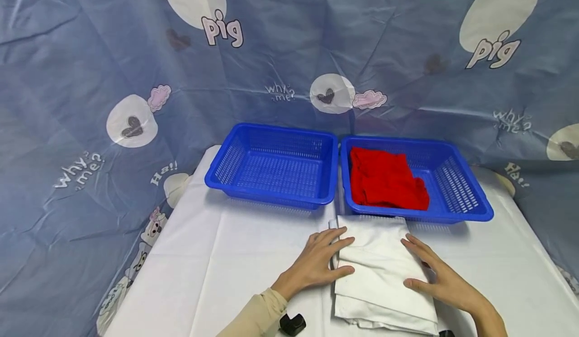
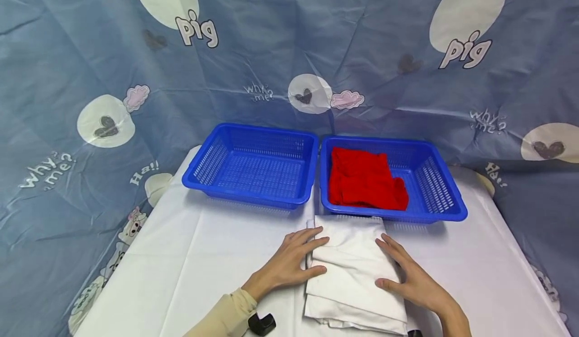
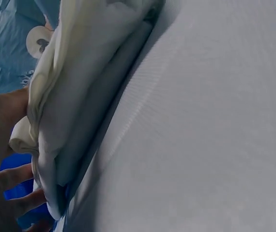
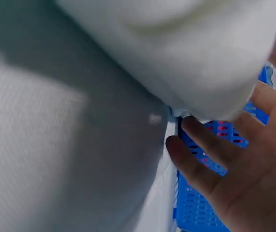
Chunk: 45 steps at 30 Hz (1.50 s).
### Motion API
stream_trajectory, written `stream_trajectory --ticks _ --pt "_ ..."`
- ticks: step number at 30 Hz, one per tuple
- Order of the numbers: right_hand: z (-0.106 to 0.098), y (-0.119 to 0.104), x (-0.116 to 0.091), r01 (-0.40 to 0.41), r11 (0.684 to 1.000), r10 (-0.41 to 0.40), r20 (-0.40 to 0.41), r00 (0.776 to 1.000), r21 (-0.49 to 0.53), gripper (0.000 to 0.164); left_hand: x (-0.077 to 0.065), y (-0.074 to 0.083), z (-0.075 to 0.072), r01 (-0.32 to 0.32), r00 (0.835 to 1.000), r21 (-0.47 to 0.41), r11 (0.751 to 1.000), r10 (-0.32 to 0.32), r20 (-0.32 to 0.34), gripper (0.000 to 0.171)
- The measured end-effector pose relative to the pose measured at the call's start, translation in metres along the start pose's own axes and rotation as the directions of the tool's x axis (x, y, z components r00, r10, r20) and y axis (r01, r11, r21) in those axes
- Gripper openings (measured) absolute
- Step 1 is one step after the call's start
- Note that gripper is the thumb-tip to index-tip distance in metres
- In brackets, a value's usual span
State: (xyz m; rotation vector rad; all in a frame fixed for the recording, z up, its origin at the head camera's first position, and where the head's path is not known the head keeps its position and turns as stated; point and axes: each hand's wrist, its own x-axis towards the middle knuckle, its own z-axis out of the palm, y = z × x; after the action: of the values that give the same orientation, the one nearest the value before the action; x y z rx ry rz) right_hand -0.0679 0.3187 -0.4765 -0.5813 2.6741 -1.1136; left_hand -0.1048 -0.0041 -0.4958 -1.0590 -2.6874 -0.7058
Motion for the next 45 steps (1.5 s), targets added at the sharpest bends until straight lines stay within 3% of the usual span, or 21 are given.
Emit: stream_trajectory --ticks 5,11,16,24,34,42,45 --pt "-0.001 -0.003 0.002 0.046 0.999 -0.046 0.005 0.999 0.014 0.075 0.002 0.001 0.0 0.004 0.999 -0.069 0.998 0.0 0.052 0.059" --pt "0.001 -0.006 0.005 0.105 0.994 -0.105 -0.012 0.994 -0.034 0.066 0.002 0.002 -0.001 -0.021 0.999 -0.128 0.992 0.026 0.038 0.053" --pt "0.002 -0.007 0.008 0.112 0.992 -0.113 -0.011 0.993 -0.058 0.058 0.002 0.003 0.0 -0.055 0.998 -0.175 0.983 0.052 -0.023 0.045" --pt "0.001 -0.011 0.011 0.155 0.98 -0.17 -0.123 0.978 -0.127 0.045 0.007 0.002 0.0 -0.116 0.983 -0.221 0.968 0.08 -0.163 0.025" --pt "-0.001 -0.02 0.01 0.159 0.976 -0.186 -0.19 0.964 -0.149 0.039 0.009 0.004 -0.006 -0.201 0.961 -0.175 0.964 0.16 -0.225 0.021" --pt "-0.009 -0.036 0.005 0.15 0.98 -0.176 -0.221 0.959 -0.129 0.039 0.012 0.01 -0.017 -0.179 0.957 -0.047 0.983 0.163 -0.24 0.017" --pt "-0.009 -0.041 0.005 0.193 0.972 -0.221 -0.26 0.94 -0.131 0.041 0.013 0.012 -0.021 -0.164 0.959 -0.028 0.986 0.153 -0.239 0.017"
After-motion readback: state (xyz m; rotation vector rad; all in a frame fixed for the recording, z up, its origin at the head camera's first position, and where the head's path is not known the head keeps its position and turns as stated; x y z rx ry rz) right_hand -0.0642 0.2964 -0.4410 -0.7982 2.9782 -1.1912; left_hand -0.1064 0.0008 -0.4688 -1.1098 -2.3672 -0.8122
